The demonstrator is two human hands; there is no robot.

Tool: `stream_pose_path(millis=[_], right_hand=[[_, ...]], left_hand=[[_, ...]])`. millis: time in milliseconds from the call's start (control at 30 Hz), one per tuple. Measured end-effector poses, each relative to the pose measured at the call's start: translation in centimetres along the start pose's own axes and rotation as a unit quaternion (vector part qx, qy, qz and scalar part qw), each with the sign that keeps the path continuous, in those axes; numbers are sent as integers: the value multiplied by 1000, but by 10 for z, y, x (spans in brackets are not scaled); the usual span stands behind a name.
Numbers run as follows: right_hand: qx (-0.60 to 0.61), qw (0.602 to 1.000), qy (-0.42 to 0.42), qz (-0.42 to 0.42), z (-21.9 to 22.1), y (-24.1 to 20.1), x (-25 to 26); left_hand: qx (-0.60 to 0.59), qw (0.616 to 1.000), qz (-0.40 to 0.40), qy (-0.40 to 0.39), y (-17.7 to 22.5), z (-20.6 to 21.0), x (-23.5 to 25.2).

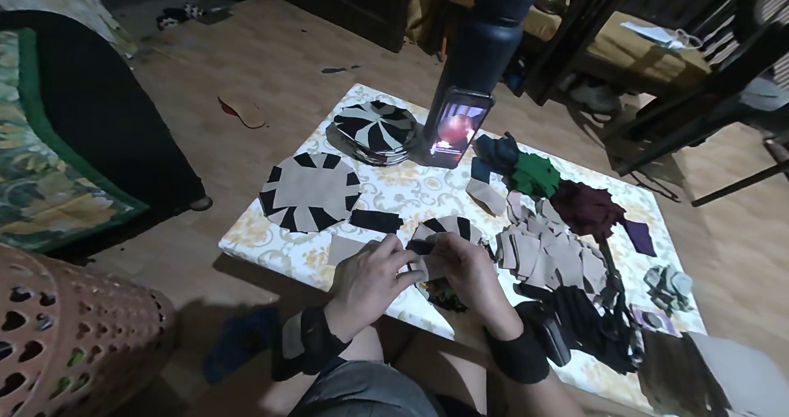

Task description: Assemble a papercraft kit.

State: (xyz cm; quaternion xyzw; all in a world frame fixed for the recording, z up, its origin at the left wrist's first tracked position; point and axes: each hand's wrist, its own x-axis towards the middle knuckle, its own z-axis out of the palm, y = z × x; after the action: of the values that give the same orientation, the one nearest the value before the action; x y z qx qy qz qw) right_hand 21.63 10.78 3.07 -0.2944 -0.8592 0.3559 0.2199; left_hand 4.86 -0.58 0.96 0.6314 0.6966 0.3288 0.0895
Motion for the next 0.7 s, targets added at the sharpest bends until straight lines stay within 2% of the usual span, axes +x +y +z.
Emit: stream_pose_path(millis=[100,233,367,533,633,700], right_hand=[[-95,994,44,-42,7,2,-2],[-236,957,138,-94,4,4,-6],[-206,963,158,-74,-3,9,-20],[-200,974,97,-49,0,13,-24],[-202,969,127,-66,-5,7,-21],[-213,963,137,-97,-6,4,-17]], left_hand=[[25,1000,7,8,-1,4,-2],[34,998,26,39,-4,9,-4],[25,997,36,66,-8,13,-5],[54,997,40,36,-8,13,-6],[1,1000,3,23,-6,3,-3],[-65,995,-9,74,-7,-4,-4]])
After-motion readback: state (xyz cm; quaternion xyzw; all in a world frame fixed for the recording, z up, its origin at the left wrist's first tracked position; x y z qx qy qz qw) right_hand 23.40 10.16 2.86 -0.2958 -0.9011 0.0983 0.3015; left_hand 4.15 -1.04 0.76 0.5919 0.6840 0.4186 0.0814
